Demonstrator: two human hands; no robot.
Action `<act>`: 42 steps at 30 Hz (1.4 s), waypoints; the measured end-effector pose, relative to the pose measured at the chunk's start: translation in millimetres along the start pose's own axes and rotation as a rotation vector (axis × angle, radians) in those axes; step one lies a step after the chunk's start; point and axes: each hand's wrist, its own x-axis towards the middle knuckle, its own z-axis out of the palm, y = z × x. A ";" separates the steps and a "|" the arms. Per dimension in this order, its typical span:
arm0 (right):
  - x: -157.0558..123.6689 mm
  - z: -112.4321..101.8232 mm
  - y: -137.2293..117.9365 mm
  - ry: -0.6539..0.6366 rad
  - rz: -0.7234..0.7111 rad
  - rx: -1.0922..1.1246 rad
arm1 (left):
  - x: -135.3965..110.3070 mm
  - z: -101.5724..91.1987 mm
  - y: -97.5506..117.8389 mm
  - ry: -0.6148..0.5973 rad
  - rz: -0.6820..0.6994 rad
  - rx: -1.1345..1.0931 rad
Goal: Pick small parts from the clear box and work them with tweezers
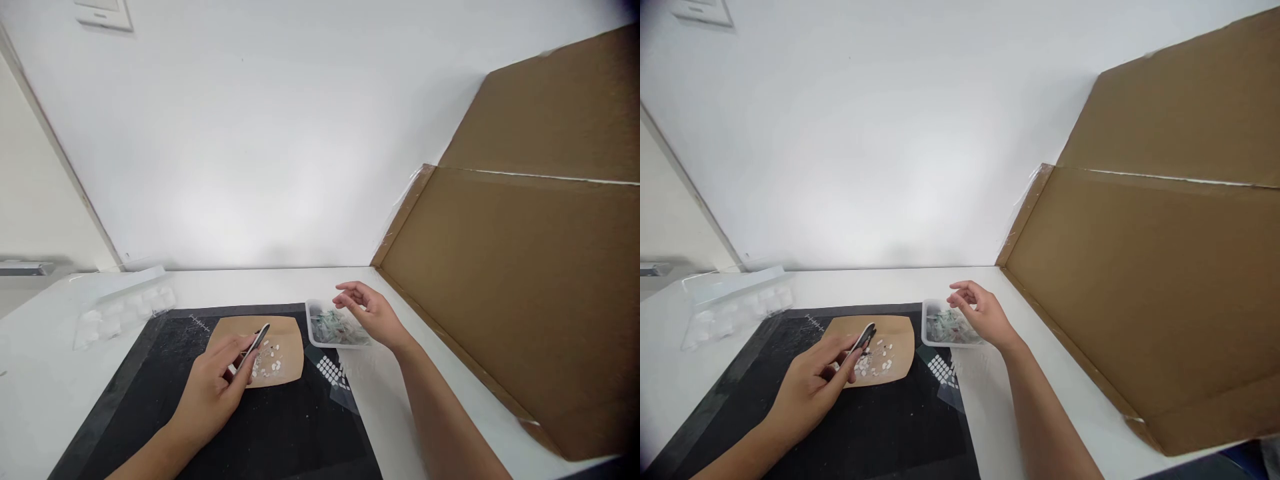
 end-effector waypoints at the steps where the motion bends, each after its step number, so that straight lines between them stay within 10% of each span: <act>1: 0.8 1.4 1.8 -0.015 -0.013 -0.095 | -0.2 -0.1 0.1 0.003 -0.002 0.002; 9: 10.0 33.0 7.4 -0.089 -0.186 -0.629 | -2.4 1.3 0.5 -0.007 0.031 0.020; 17: 22.8 50.9 7.5 -0.169 -0.062 -0.810 | -1.1 0.7 2.2 0.024 0.045 0.021; 29: -0.9 42.5 -18.1 -0.018 -0.053 0.074 | -1.4 -0.3 5.0 0.030 0.052 0.029; 42: -17.7 73.1 -34.1 -0.031 -0.103 0.181 | -2.2 -1.5 7.1 0.048 0.042 0.035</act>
